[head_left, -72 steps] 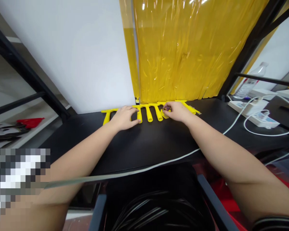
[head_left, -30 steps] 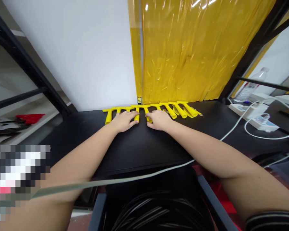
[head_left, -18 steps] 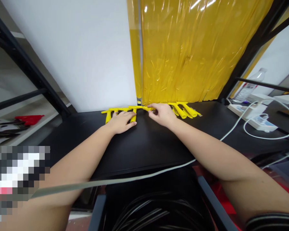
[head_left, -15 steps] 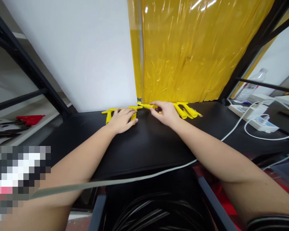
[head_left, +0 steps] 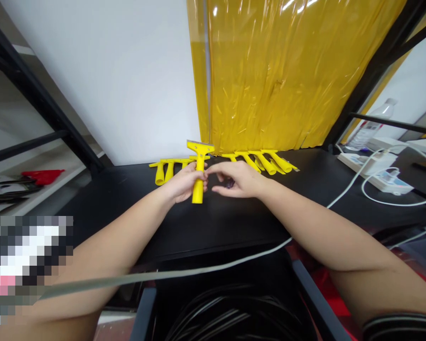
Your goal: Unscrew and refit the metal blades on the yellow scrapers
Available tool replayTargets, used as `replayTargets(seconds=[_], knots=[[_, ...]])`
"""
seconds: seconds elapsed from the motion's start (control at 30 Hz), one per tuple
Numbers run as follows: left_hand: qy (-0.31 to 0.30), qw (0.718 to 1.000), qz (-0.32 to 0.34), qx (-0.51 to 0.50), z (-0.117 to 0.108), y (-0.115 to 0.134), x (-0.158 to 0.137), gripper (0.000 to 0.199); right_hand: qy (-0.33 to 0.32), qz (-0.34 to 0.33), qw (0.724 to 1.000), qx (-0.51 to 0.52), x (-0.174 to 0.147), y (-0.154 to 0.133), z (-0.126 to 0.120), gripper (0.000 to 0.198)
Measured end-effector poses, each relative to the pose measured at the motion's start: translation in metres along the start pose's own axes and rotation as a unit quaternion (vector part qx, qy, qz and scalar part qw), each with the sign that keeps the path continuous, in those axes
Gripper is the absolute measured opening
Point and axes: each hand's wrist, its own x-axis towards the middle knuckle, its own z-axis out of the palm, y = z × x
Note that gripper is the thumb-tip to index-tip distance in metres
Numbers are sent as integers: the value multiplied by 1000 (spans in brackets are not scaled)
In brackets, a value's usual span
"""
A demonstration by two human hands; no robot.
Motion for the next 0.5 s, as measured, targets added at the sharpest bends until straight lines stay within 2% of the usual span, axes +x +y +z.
replayTargets(seconds=[0.1, 0.2, 0.33, 0.5], knots=[[-40, 990, -24, 134, -5, 2, -6, 49, 150, 40, 987, 34, -3, 13, -7, 33], [-109, 950, -19, 293, -14, 0, -8, 51, 255, 88, 958, 94, -4, 35, -15, 29], [-193, 895, -1, 403, -20, -1, -8, 43, 270, 163, 916, 249, -3, 55, -21, 22], [-189, 809, 112, 546, -19, -2, -3, 42, 232, 208, 826, 470, 1, 43, -20, 22]])
